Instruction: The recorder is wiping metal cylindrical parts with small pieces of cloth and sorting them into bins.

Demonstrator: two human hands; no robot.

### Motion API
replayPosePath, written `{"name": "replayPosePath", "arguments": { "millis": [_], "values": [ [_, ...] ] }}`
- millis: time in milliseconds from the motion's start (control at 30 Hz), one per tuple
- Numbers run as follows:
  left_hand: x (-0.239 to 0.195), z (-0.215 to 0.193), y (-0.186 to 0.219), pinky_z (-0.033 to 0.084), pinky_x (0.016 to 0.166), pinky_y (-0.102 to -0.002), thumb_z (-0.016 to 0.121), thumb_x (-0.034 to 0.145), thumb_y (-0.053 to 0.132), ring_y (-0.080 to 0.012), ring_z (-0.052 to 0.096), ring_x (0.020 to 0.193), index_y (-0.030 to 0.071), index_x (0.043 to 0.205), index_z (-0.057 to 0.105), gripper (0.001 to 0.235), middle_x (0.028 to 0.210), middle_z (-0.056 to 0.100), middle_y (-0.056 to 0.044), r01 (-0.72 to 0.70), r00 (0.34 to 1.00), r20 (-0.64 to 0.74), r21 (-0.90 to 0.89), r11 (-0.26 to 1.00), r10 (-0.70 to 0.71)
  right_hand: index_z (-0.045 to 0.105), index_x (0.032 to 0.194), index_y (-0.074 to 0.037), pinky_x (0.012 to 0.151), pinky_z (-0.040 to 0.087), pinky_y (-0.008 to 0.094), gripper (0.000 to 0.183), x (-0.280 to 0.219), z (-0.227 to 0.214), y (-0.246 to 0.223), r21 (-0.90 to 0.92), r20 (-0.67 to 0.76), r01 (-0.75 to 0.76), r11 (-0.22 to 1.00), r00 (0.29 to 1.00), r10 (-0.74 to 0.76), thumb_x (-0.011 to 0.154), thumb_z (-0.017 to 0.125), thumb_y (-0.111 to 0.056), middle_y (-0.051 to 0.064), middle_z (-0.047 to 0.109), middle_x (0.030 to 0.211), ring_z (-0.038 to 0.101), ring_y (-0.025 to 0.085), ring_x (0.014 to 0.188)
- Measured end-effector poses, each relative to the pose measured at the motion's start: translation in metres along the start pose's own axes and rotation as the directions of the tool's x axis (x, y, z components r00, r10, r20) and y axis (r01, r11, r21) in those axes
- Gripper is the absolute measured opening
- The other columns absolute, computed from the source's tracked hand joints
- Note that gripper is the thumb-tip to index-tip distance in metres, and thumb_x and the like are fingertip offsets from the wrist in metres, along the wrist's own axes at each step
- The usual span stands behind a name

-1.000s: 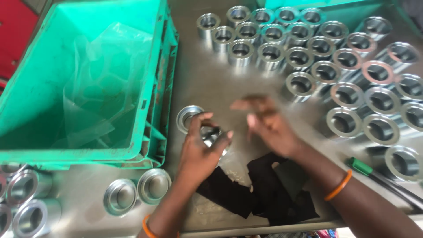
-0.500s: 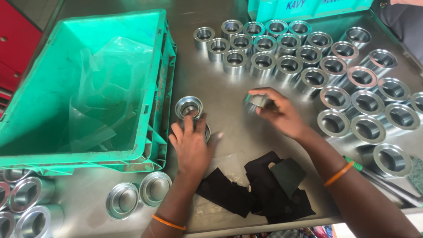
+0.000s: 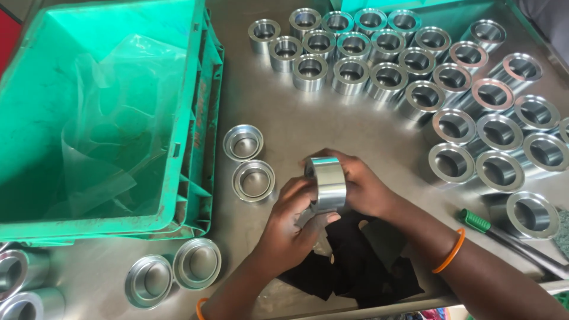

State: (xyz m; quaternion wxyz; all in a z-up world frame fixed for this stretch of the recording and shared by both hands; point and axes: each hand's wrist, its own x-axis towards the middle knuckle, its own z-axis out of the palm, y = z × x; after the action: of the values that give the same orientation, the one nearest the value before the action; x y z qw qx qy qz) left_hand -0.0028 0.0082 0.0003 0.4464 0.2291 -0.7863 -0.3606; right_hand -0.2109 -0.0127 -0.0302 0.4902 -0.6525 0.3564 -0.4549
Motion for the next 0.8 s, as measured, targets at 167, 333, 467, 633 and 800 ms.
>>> {"name": "replayPosePath", "arguments": {
  "millis": [167,333,467,633,800],
  "values": [
    [0.002,-0.002,0.007,0.053,0.096,-0.034,0.072,0.088,-0.001,-0.0224,0.065,0.108,0.000,0.118,0.063,0.031,0.116,0.062,-0.010,0.208,0.978,0.068,-0.279,0.938,-0.197,0.064,0.135,-0.002,0.094,0.055,0.030,0.045,-0.004,0.007,-0.015,-0.311,-0.103,0.101,0.945,0.985,-0.139,0.091,0.067,0.004,0.007,0.068,0.116,0.068,0.014,0.108],
    [0.003,-0.006,0.012,0.053,0.096,-0.034,0.076,0.091,0.001,-0.0229,0.065,0.109,0.001,0.116,0.064,0.028,0.119,0.063,-0.011,0.126,0.992,0.057,-0.217,0.968,-0.116,0.062,0.134,-0.001,0.098,0.053,0.033,0.046,-0.005,0.008,-0.017,-0.108,-0.008,0.042,0.993,0.999,-0.043,0.089,0.068,0.004,0.010,0.068,0.123,0.067,0.018,0.115],
    [0.003,-0.005,0.011,0.050,0.099,-0.036,0.073,0.092,0.002,-0.0259,0.064,0.112,0.001,0.118,0.065,0.028,0.120,0.062,-0.013,0.217,0.976,0.075,-0.299,0.929,-0.204,0.062,0.138,-0.005,0.094,0.054,0.033,0.052,-0.008,0.012,-0.024,-0.429,-0.136,0.141,0.892,0.966,-0.218,0.087,0.071,0.002,0.009,0.067,0.120,0.068,0.018,0.110],
    [0.004,-0.008,0.011,0.053,0.101,-0.034,0.075,0.093,0.004,-0.0241,0.065,0.114,0.002,0.119,0.063,0.029,0.122,0.063,-0.011,0.101,0.995,0.038,-0.224,0.969,-0.095,0.061,0.137,-0.003,0.100,0.053,0.035,0.047,-0.005,0.011,-0.016,-0.180,-0.031,0.077,0.981,0.996,-0.084,0.091,0.066,0.004,0.011,0.064,0.128,0.066,0.022,0.118],
    [0.002,-0.005,0.006,0.052,0.095,-0.034,0.075,0.090,0.004,-0.0229,0.065,0.107,0.001,0.120,0.063,0.033,0.117,0.063,-0.011,0.228,0.974,0.062,-0.248,0.941,-0.220,0.059,0.138,-0.004,0.096,0.054,0.033,0.052,-0.004,0.016,-0.022,-0.364,-0.167,0.097,0.926,0.972,-0.167,0.087,0.069,0.001,0.009,0.066,0.124,0.068,0.021,0.113]
  ]
}}
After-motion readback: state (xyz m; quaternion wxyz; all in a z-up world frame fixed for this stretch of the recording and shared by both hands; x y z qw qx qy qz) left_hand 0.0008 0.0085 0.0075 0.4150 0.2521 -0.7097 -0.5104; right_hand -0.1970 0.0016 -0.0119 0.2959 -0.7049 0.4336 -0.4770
